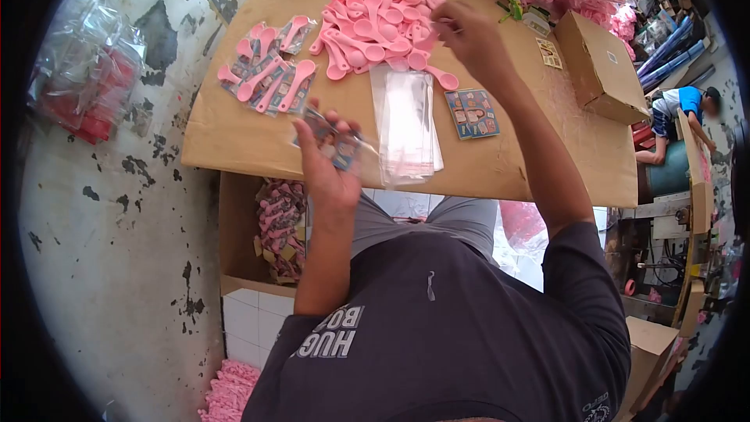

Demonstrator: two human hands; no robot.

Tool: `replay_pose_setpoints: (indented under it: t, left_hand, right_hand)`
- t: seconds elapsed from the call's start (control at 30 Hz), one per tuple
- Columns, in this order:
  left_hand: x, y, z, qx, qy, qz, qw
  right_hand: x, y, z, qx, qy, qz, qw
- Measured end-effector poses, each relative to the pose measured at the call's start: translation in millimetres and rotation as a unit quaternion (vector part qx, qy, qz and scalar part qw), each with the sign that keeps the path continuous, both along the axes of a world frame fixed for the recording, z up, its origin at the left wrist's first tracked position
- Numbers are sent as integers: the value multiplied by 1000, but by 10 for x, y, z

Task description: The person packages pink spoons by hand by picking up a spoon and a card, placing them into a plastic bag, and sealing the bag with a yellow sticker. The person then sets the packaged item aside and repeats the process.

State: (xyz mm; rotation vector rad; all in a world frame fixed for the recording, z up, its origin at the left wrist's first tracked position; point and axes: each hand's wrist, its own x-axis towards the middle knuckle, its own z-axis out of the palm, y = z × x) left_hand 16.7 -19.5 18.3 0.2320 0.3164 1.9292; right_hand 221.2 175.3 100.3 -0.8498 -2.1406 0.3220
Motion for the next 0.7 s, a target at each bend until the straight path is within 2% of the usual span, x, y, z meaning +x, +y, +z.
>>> replay_pose_setpoints:
  t: [0.03, 0.1, 0.13, 0.23, 0.37, 0.43, 0.5, 0.63, 0.7]
  left_hand:
    - [-31, 52, 22, 24, 1, 38, 999]
    - [-47, 177, 69, 46, -7, 58, 997]
    - [-56, 230, 100, 73, -8, 72, 995]
    - [-7, 346, 223, 47, -3, 118, 992]
    - [170, 436, 230, 57, 51, 115, 990]
    - [332, 437, 238, 40, 69, 90, 993]
    - [482, 428, 231, 35, 84, 70, 993]
    - [660, 407, 223, 28, 97, 26, 995]
    - [704, 401, 219, 19, 98, -1, 995]
  right_hand:
    - [121, -161, 33, -106, 92, 29, 990]
    - [367, -452, 46, -224, 190, 38, 955]
    - [457, -640, 40, -263, 218, 26, 939]
    - [593, -1191, -56, -368, 299, -40, 880]
    - [680, -1522, -516, -364, 338, -27, 867]
    - [546, -1663, -593, -394, 407, -37, 824]
    - [457, -1729, -643, -397, 431, -43, 809]
    - [383, -1760, -597, -422, 442, 31, 791]
    - [357, -1780, -465, -470, 444, 79, 759]
